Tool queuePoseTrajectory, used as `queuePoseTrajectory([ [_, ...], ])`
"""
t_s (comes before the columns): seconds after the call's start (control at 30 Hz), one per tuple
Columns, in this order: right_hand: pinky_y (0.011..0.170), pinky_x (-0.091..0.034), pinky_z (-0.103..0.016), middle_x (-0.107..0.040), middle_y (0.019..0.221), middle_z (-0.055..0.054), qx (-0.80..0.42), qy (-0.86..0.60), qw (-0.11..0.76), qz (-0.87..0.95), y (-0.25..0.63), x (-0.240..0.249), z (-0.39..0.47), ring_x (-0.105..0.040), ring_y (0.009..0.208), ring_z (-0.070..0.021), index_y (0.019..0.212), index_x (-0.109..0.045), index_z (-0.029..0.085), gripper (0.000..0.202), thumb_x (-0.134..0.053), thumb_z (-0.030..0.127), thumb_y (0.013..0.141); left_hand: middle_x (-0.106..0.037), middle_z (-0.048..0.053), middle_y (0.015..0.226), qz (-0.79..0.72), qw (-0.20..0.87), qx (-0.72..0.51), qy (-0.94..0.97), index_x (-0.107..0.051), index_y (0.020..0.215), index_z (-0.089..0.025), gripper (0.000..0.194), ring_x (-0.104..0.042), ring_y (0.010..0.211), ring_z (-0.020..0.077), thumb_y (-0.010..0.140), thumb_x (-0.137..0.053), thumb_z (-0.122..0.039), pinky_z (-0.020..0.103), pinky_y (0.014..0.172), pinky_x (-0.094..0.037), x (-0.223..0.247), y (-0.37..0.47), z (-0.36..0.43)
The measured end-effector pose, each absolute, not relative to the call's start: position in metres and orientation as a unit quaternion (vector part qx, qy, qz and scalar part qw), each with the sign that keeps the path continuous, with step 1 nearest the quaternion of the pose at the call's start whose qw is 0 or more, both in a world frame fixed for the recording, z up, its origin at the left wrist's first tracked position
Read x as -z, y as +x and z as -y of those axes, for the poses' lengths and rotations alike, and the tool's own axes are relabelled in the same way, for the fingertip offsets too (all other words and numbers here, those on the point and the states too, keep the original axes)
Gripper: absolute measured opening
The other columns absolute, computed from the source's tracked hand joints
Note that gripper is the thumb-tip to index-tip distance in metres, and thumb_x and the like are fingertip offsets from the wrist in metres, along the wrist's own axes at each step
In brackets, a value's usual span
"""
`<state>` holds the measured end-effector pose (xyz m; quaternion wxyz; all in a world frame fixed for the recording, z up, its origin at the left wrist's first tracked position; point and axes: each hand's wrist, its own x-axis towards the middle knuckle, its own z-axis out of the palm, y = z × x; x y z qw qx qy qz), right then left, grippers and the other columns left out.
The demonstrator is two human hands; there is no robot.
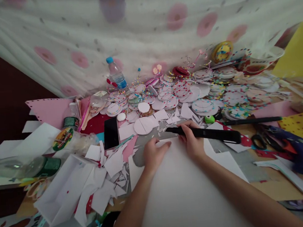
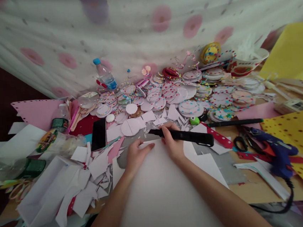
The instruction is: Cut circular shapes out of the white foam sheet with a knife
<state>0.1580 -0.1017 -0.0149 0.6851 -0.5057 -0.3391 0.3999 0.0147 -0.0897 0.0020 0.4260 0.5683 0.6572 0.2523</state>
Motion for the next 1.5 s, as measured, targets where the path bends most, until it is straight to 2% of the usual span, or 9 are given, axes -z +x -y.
queuePoseTrajectory([
  [0.2,0.042,-0.032,-0.023,-0.047,0.057,0.004,-0.377,-0.527,0.664,0.373,0.158,0.015,0.104,-0.040,0.045,-0.0097,0.080,-0.063,0.021,0.025,-0.061,0.046,0.086,-0.050,-0.006,0.059,-0.639,0.477,-0.275,0.537,-0.053,0.062,-0.019,0.030,-0.048,0.061,0.0121,0.063,-0.075,-0.040,0.022,0.056,-0.032,0.000,0.014,0.088],
  [0.37,0.043,-0.033,-0.024,-0.048,0.057,0.004,-0.352,-0.534,0.663,0.390,0.160,0.016,0.105,-0.042,0.046,-0.0106,0.080,-0.062,0.022,0.024,-0.058,0.045,0.087,-0.046,-0.007,0.053,-0.604,0.560,-0.249,0.509,-0.054,0.057,-0.018,0.034,-0.042,0.051,0.0094,0.060,-0.076,-0.043,0.022,0.049,-0.027,-0.002,0.005,0.074],
  [0.63,0.043,-0.033,-0.024,-0.046,0.054,0.005,-0.354,-0.526,0.667,0.391,0.159,0.011,0.106,-0.042,0.045,-0.0111,0.081,-0.061,0.023,0.021,-0.056,0.042,0.088,-0.055,-0.004,0.052,-0.572,0.656,-0.240,0.430,-0.055,0.056,-0.018,0.031,-0.050,0.047,0.0113,0.057,-0.078,-0.040,0.023,0.048,-0.034,-0.006,0.003,0.064],
  [0.83,0.043,-0.032,-0.022,-0.052,0.059,0.004,-0.353,-0.522,0.666,0.399,0.158,0.005,0.109,-0.045,0.046,-0.0098,0.083,-0.062,0.022,0.019,-0.059,0.041,0.088,-0.054,-0.004,0.053,-0.557,0.670,-0.238,0.430,-0.057,0.059,-0.017,0.034,-0.048,0.047,0.0098,0.060,-0.079,-0.044,0.022,0.047,-0.032,-0.004,-0.002,0.066],
  [0.97,0.042,-0.032,-0.022,-0.048,0.050,0.009,-0.407,-0.473,0.649,0.435,0.161,0.001,0.110,-0.041,0.040,-0.0096,0.098,-0.054,0.026,0.015,-0.055,0.040,0.092,-0.058,-0.003,0.060,-0.521,0.661,-0.201,0.501,-0.065,0.068,-0.016,0.033,-0.050,0.052,0.0094,0.063,-0.079,-0.045,0.021,0.049,-0.033,-0.006,-0.018,0.062],
  [1.07,0.043,-0.033,-0.021,-0.050,0.048,0.010,-0.444,-0.468,0.605,0.467,0.165,-0.001,0.108,-0.040,0.039,-0.0091,0.097,-0.049,0.027,0.016,-0.057,0.039,0.092,-0.065,0.001,0.071,-0.490,0.643,-0.151,0.569,-0.068,0.080,-0.015,0.032,-0.058,0.062,0.0135,0.067,-0.077,-0.043,0.023,0.055,-0.040,-0.007,-0.031,0.061],
  [1.2,0.054,-0.045,-0.024,-0.060,0.060,0.005,-0.412,-0.512,0.572,0.491,0.170,-0.004,0.103,-0.054,0.052,-0.0119,0.097,-0.059,0.025,0.021,-0.068,0.037,0.084,-0.064,0.002,0.070,-0.499,0.611,-0.130,0.601,-0.069,0.082,-0.015,0.032,-0.057,0.062,0.0145,0.069,-0.074,-0.043,0.023,0.052,-0.038,-0.004,-0.036,0.061],
  [1.37,0.086,-0.051,-0.035,-0.071,0.101,-0.003,-0.366,-0.542,0.569,0.499,0.171,-0.005,0.102,-0.066,0.094,-0.0212,0.096,-0.070,0.027,0.022,-0.075,0.035,0.076,-0.060,0.000,0.063,-0.520,0.598,-0.142,0.593,-0.067,0.070,-0.016,0.032,-0.054,0.057,0.0136,0.065,-0.076,-0.046,0.023,0.049,-0.034,-0.006,-0.037,0.061],
  [1.5,0.082,-0.052,-0.035,-0.072,0.097,-0.003,-0.369,-0.548,0.539,0.523,0.166,-0.011,0.107,-0.066,0.090,-0.0219,0.096,-0.071,0.028,0.019,-0.072,0.035,0.078,-0.059,0.000,0.060,-0.505,0.640,-0.138,0.563,-0.065,0.065,-0.017,0.030,-0.052,0.054,0.0129,0.064,-0.077,-0.045,0.023,0.048,-0.034,-0.011,-0.040,0.060],
])
